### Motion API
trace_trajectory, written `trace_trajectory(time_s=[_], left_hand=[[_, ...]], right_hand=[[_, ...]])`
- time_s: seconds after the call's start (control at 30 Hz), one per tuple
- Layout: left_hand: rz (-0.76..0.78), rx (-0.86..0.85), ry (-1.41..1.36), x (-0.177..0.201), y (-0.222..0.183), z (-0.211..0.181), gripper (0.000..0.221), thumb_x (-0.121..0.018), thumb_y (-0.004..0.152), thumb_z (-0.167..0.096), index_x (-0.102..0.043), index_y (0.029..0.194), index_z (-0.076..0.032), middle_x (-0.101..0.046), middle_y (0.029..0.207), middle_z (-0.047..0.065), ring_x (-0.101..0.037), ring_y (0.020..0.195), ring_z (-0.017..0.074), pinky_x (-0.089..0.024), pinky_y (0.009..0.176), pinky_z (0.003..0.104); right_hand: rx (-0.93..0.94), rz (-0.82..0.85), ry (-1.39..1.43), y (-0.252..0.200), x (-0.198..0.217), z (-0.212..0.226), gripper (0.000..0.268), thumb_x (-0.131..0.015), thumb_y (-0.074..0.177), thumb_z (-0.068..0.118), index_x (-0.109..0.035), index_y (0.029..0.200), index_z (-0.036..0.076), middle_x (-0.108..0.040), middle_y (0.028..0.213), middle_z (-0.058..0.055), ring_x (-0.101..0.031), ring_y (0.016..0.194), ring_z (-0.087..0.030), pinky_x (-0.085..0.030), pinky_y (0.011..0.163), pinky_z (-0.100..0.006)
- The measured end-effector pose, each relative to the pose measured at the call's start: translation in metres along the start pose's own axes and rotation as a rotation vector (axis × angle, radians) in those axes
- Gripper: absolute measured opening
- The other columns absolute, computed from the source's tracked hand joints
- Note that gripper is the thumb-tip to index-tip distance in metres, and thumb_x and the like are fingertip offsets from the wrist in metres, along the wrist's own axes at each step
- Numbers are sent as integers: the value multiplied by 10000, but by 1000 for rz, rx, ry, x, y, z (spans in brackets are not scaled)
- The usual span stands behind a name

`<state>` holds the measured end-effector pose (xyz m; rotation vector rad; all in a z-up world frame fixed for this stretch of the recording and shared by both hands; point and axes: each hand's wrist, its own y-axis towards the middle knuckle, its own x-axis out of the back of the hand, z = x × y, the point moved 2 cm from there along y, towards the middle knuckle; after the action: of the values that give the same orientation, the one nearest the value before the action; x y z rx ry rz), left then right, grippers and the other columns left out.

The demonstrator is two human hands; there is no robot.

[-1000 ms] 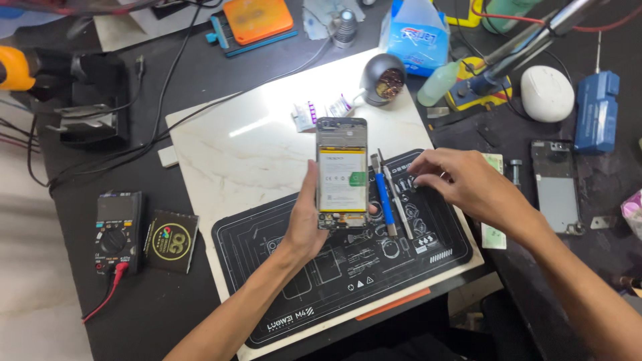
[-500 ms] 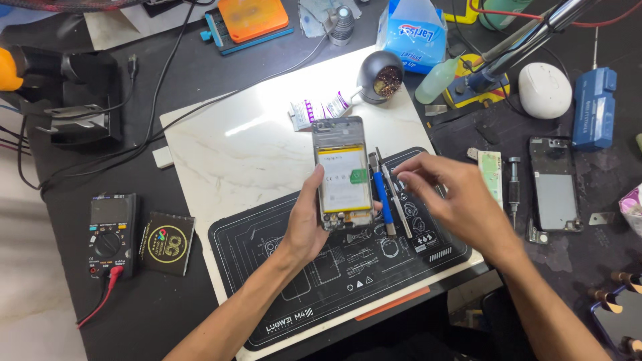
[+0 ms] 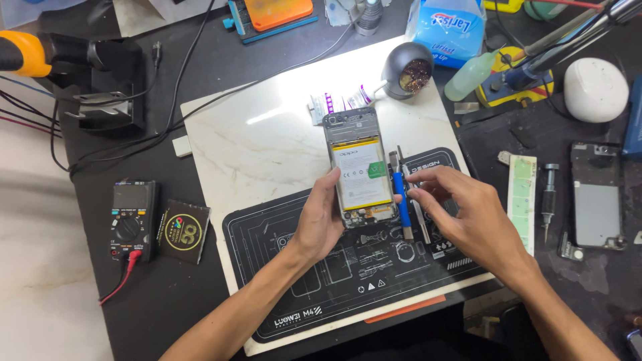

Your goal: The person places a phone in a clamp and uses a screwdriver to secure the internal components, then picks up a phone chassis and installs a battery and other small parts.

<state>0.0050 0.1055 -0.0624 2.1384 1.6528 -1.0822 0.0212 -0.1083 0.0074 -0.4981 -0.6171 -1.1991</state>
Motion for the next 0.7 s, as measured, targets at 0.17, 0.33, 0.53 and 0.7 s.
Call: trace_trajectory(time_s=[0.17, 0.33, 0.53, 0.7], left_hand=[[81, -38, 119, -4, -1, -1, 650, -250, 1051, -418, -370, 1518, 17, -600, 1387, 261, -646, 1227, 373, -529, 1021, 497], [38, -5, 103, -4, -1, -1, 631, -253, 1039, -422, -356, 1504, -8, -595, 1399, 245, -664, 1241, 325, -529, 1030, 493], [101, -67, 58, -6, -2, -2, 661, -280, 1061, -448, -364, 1521, 19, -586, 1402, 243, -675, 1181, 366, -562, 1069, 482], [97, -65, 61, -8, -2, -1, 658, -295, 1058, -442, -364, 1519, 22, -594, 1400, 245, -686, 1178, 364, -523, 1056, 449]], right_hand=[[241, -353, -11, -17, 9, -19, 79, -717, 945, 132, -739, 959, 58, -745, 838, -55, -700, 713, -117, -523, 546, -272], [161, -232, -73, -22, 14, -16, 90, -721, 936, 132, -730, 978, 52, -738, 852, -64, -699, 723, -127, -526, 559, -281], [123, -82, -49, -17, 9, 0, 114, -726, 926, 131, -720, 1001, 45, -729, 868, -76, -697, 734, -138, -529, 575, -291], [109, -49, -31, -17, 12, 6, 138, -730, 918, 130, -711, 1020, 40, -722, 881, -86, -696, 743, -147, -533, 588, -299]])
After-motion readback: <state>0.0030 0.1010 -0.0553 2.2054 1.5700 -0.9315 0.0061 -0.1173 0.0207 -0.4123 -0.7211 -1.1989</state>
